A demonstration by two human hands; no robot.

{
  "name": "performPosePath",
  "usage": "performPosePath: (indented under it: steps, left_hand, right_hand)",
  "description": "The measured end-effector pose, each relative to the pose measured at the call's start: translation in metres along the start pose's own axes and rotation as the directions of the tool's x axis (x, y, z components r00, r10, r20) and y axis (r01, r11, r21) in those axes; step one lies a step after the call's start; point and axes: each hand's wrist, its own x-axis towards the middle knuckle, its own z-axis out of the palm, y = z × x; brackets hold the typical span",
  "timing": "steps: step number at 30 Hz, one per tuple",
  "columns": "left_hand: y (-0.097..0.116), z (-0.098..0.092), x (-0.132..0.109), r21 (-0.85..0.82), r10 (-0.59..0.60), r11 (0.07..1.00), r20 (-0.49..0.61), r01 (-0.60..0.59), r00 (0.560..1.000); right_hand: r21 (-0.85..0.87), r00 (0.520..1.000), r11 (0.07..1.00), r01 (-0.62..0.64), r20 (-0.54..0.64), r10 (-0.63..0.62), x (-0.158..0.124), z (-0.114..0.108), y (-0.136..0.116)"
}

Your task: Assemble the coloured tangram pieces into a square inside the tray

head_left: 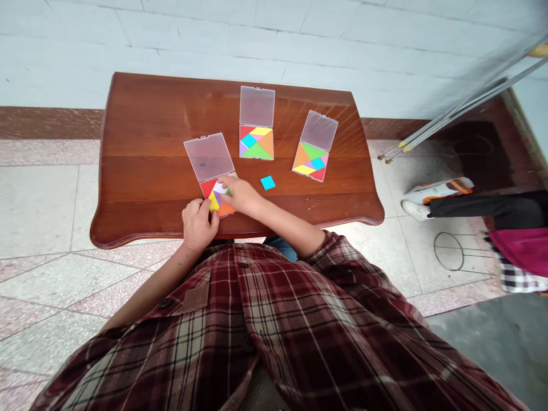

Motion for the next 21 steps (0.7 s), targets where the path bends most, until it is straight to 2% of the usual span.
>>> performPosePath:
  steps: [5, 13, 21]
  left_hand:
    - [0.003, -0.001, 0.001, 0.047, -0.03, 0.999, 0.037, 0.028, 0.999]
    - [0.003, 0.002, 0.0, 0.023, -0.03, 0.999, 0.035, 0.029, 0.999]
    - [0.003, 0.001, 0.0, 0.034, -0.053, 0.998, 0.073, 0.051, 0.996]
  right_hand:
    - [-0.107, 0.994, 0.99, -0.087, 0.055, 0.093, 0.01, 0.02, -0.022]
    - [0.026, 0.973, 0.981, -0.195, 0.132, 0.19, 0.019, 0.013, -0.015]
    - [0.061, 0.98, 0.993, -0.101, 0.179, 0.089, 0.026, 0.016, -0.009]
